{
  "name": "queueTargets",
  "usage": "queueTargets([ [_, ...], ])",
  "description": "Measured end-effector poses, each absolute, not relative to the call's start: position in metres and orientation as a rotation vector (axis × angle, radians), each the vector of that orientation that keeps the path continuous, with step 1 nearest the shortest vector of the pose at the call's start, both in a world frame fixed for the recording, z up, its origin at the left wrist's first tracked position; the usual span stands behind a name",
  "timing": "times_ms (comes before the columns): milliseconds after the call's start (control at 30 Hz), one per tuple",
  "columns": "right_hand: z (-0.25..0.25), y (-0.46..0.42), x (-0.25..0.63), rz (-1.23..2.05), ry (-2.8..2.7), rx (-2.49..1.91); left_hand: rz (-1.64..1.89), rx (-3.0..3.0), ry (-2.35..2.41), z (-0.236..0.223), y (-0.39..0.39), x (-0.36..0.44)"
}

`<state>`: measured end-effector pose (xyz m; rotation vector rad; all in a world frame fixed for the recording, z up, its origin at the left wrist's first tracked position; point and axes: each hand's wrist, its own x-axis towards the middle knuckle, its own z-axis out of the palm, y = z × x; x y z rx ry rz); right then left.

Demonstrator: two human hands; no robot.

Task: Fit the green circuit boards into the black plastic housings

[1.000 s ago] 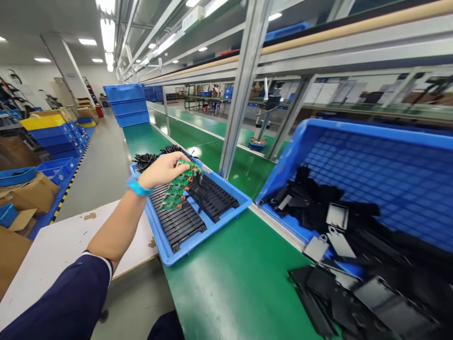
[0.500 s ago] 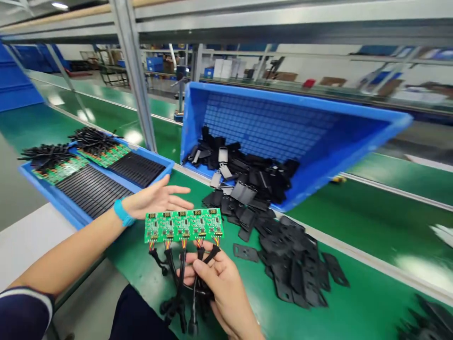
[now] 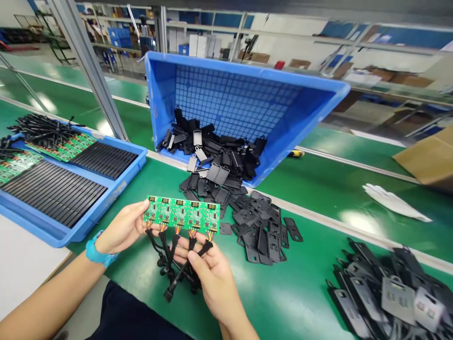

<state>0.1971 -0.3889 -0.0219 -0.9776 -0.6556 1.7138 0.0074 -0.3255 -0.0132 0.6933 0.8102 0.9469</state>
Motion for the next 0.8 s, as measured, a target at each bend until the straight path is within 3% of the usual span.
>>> queueTargets([
  [800,-0.024,-0.387,0.196,1.740,-0.507,-1.110,0.965,0.728,0.804,0.002,-0.332,0.006],
])
